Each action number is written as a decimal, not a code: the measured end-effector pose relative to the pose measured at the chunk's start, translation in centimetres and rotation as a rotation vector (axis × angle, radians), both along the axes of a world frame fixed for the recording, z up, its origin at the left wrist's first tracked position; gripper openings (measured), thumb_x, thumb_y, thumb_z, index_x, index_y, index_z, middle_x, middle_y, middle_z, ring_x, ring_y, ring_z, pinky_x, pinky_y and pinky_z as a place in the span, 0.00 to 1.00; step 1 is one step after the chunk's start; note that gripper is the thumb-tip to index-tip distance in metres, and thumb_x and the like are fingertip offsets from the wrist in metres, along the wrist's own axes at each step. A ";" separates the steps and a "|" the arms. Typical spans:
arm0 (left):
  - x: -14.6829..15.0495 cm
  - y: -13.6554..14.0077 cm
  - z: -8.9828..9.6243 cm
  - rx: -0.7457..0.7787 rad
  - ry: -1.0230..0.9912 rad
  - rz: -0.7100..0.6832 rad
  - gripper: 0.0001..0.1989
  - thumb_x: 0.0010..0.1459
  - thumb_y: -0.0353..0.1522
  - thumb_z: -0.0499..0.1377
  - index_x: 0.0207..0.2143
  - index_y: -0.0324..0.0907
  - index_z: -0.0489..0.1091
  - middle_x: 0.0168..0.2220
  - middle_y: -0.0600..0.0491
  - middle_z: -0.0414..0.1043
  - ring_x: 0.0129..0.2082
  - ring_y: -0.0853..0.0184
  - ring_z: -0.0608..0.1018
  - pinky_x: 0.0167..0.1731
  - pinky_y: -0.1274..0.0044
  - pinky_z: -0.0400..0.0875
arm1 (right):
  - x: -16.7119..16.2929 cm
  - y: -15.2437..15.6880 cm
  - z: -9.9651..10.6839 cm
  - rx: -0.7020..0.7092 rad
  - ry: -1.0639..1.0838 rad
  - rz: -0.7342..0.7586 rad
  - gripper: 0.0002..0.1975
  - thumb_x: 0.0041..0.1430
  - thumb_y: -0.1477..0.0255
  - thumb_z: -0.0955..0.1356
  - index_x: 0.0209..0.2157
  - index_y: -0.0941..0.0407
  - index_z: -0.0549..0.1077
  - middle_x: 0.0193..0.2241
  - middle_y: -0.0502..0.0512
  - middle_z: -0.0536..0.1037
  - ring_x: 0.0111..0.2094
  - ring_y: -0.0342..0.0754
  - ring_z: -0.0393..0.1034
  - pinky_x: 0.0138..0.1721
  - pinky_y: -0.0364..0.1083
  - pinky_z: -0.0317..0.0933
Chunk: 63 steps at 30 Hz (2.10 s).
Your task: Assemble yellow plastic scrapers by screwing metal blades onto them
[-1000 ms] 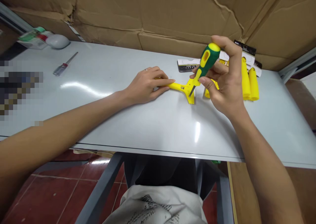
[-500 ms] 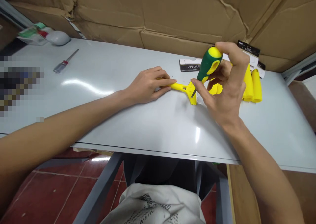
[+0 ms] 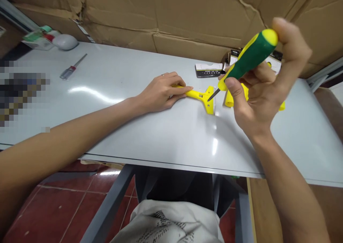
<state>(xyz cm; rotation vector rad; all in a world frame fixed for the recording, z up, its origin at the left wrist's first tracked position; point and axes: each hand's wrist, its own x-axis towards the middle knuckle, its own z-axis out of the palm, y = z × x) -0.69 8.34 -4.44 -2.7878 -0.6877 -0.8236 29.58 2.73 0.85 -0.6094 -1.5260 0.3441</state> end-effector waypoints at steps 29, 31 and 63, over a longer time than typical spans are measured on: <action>0.0 -0.2 0.0 -0.034 0.004 0.010 0.18 0.83 0.39 0.55 0.63 0.48 0.81 0.49 0.43 0.82 0.50 0.52 0.80 0.43 0.64 0.72 | 0.9 2.8 -1.5 0.183 -0.277 0.070 0.56 0.43 0.42 0.87 0.72 0.27 0.67 0.65 0.54 0.66 0.36 0.47 0.80 0.30 0.55 0.83; 0.0 -0.2 0.1 -0.021 0.001 0.012 0.18 0.84 0.39 0.55 0.63 0.49 0.81 0.49 0.43 0.82 0.50 0.53 0.80 0.43 0.64 0.72 | 0.7 2.6 -1.7 0.205 -0.246 0.009 0.59 0.36 0.39 0.87 0.70 0.27 0.68 0.63 0.53 0.68 0.35 0.46 0.77 0.25 0.51 0.77; -0.2 -1.1 0.8 -0.012 0.015 0.008 0.21 0.84 0.44 0.53 0.60 0.48 0.84 0.44 0.44 0.83 0.44 0.56 0.81 0.40 0.65 0.75 | -0.8 -0.5 -1.3 -0.092 -0.236 -0.156 0.36 0.71 0.46 0.72 0.75 0.26 0.59 0.71 0.49 0.69 0.53 0.57 0.83 0.53 0.61 0.87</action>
